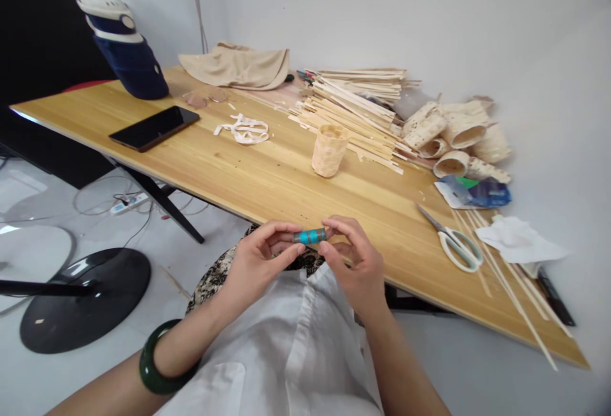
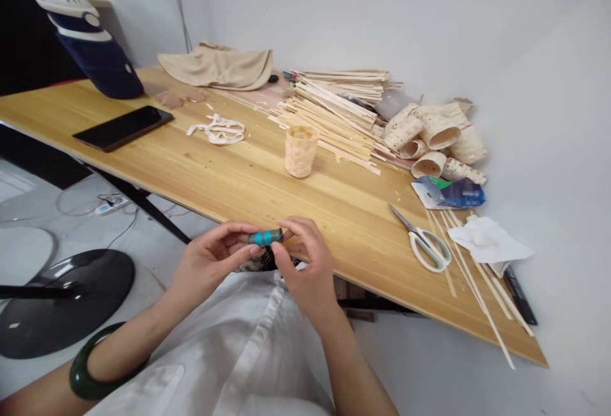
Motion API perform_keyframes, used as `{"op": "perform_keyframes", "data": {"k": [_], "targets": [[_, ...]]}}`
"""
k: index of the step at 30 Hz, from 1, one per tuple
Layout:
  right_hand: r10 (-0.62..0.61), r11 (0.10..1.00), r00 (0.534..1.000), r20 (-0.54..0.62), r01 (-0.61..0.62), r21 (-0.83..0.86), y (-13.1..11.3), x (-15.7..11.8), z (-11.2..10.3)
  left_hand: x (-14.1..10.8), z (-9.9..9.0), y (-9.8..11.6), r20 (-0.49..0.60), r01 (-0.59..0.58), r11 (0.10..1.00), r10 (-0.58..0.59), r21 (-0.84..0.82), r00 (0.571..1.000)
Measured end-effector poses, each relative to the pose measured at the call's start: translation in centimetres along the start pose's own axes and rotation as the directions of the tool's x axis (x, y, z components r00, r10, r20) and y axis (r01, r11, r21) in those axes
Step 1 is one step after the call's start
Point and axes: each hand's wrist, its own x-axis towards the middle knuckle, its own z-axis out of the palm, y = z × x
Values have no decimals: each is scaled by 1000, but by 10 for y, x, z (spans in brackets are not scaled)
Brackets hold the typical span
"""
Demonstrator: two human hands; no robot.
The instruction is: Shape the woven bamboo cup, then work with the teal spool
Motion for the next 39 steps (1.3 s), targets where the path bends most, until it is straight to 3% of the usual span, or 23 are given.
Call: {"op": "perform_keyframes", "data": {"k": [3, 7, 11, 17, 22, 27, 32, 35, 39], "targets": [[-194, 968, 981, -6, 190, -164, -7, 4, -2, -1, 1, 2, 0, -24, 1000, 24, 16, 1000], [-285, 923, 956, -74, 253, -289, -6, 6, -3, 0, 1, 4, 13, 19, 999, -18, -30, 1000], [-263, 929, 959, -106, 223, -295, -5, 2, -3, 1, 0, 6, 16, 63, 996, -62, -62, 998], [-175, 975, 971, -165, 147, -169, -6, -2, -5, 0, -2, 7, -16, 118, 991, -119, -56, 993], [-122, 981, 992, -6, 120, -153, -5, -2, 0, -1, -1, 7, 25, 96, 991, -94, -93, 995], [130, 986, 990, -52, -123, 116, -2, -9, 14, -2, 0, 7, 76, 83, 985, -73, -149, 994], [308, 908, 951, 19, -300, 292, -4, -10, 19, -1, 1, 2, 99, 162, 969, -146, -188, 984], [281, 930, 959, 22, -278, 242, -5, -9, 17, 0, 1, 0, 98, 166, 973, -152, -159, 984], [39, 999, 996, -80, -41, -23, -8, -7, 15, 0, 1, 0, 58, 173, 976, -167, -130, 984]]}}
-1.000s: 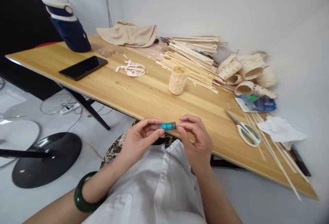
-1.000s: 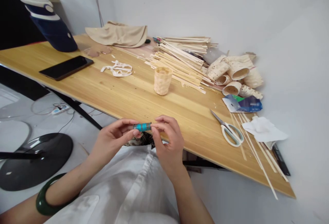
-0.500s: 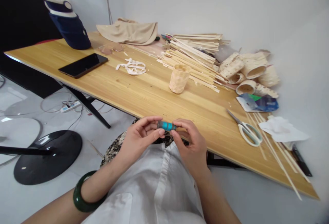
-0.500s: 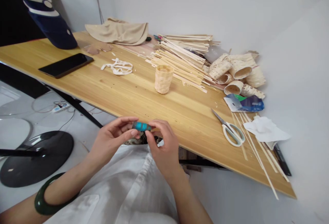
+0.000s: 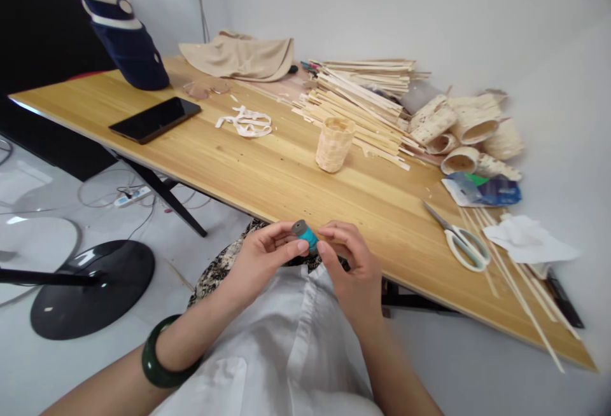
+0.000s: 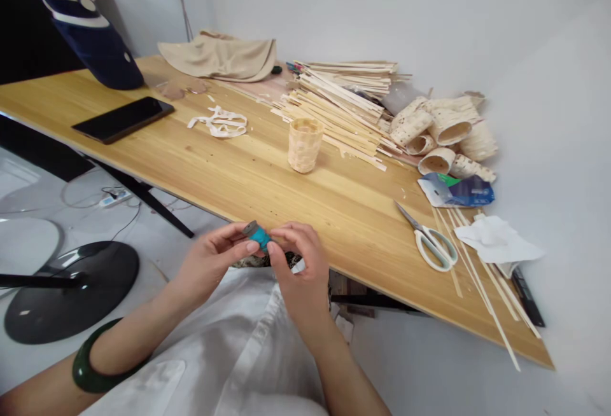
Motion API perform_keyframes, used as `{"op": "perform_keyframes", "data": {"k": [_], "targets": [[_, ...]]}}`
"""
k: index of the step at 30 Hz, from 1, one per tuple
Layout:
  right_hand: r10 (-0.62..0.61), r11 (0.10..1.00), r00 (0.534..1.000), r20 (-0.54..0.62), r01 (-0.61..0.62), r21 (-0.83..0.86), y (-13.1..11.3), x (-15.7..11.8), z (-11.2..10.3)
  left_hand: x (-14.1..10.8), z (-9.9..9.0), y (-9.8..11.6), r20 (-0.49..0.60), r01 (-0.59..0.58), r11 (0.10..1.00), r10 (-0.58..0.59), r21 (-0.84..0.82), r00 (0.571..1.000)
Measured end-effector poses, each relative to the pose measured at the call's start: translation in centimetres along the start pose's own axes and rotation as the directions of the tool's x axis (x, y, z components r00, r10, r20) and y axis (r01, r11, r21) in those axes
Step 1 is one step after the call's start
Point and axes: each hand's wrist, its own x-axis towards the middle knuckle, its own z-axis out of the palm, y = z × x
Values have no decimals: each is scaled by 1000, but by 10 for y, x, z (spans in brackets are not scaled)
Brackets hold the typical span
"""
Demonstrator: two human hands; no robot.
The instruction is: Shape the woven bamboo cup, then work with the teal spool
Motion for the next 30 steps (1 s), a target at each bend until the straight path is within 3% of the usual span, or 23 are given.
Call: {"op": "perform_keyframes", "data": {"k": [4, 8, 15, 21, 26, 30], "targets": [[-200, 953, 980, -15, 191, -237, -5, 1, 1, -2, 0, 1, 12, -15, 1000, 15, 24, 1000], [-214, 936, 977, -2, 204, -286, -7, 1, 3, -4, -1, 2, -35, -38, 991, 43, 128, 998], [-20, 997, 1000, 12, 20, -68, 1, -2, 3, 0, 0, 2, -10, 32, 999, -32, 27, 999], [-5, 1000, 999, 52, 6, -17, 3, 0, 2, 0, 1, 1, 36, 100, 985, -96, -140, 995], [35, 999, 999, -3, -35, 0, 15, -3, 9, 0, 4, 6, 138, 211, 922, -174, -326, 975], [179, 958, 983, -35, -166, 232, 15, 0, 8, 1, 1, 8, 129, 221, 881, -183, -419, 975]]}}
